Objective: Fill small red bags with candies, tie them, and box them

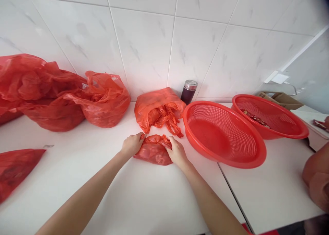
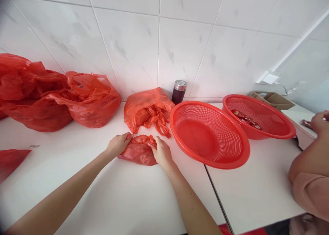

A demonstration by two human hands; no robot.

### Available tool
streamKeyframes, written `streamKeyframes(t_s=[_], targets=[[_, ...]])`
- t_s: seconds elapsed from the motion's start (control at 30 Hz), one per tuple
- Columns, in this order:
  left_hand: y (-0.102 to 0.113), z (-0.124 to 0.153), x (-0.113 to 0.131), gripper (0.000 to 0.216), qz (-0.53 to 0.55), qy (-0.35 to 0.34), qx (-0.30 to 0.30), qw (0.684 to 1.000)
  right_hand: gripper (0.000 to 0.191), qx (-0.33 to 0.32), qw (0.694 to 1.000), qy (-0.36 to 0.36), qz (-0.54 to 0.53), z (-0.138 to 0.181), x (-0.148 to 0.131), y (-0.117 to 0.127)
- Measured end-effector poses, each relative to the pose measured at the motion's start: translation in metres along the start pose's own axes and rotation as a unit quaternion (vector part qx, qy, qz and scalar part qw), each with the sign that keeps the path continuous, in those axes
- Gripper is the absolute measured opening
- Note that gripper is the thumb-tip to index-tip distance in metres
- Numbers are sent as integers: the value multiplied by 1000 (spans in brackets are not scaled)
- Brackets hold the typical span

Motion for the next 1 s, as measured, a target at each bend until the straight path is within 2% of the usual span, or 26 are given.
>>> streamKeyframes(t_s=[0.33,0.5,0.67,0.8,1.0], targets=[[-2,7,2,32,-25,28,6,999,10,-4,998,-21,65,1,6,0],[0,10,-1,33,9,37,24,999,10,-8,998,-24,61,5,-4,8],[15,12,-21,35,100,54,60,992,39,-59,998,-30,6,32,-31,24],[28,19,-43,42,192,73,96,974,40,-88,994,-26,-57,57,-42,31],[30,38,-73,43,276,121,152,941,37,-121,986,-36,-113,78,-30,29]])
Point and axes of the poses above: each hand's wrist, its own z-axis away from the middle knuckle, its own y-axis out of the back of the hand, x = y × z, the point moved 10 cm from there along -z, towards the middle knuckle, and after that the axes turned 5 degrees about z, right-handed, at the moved point
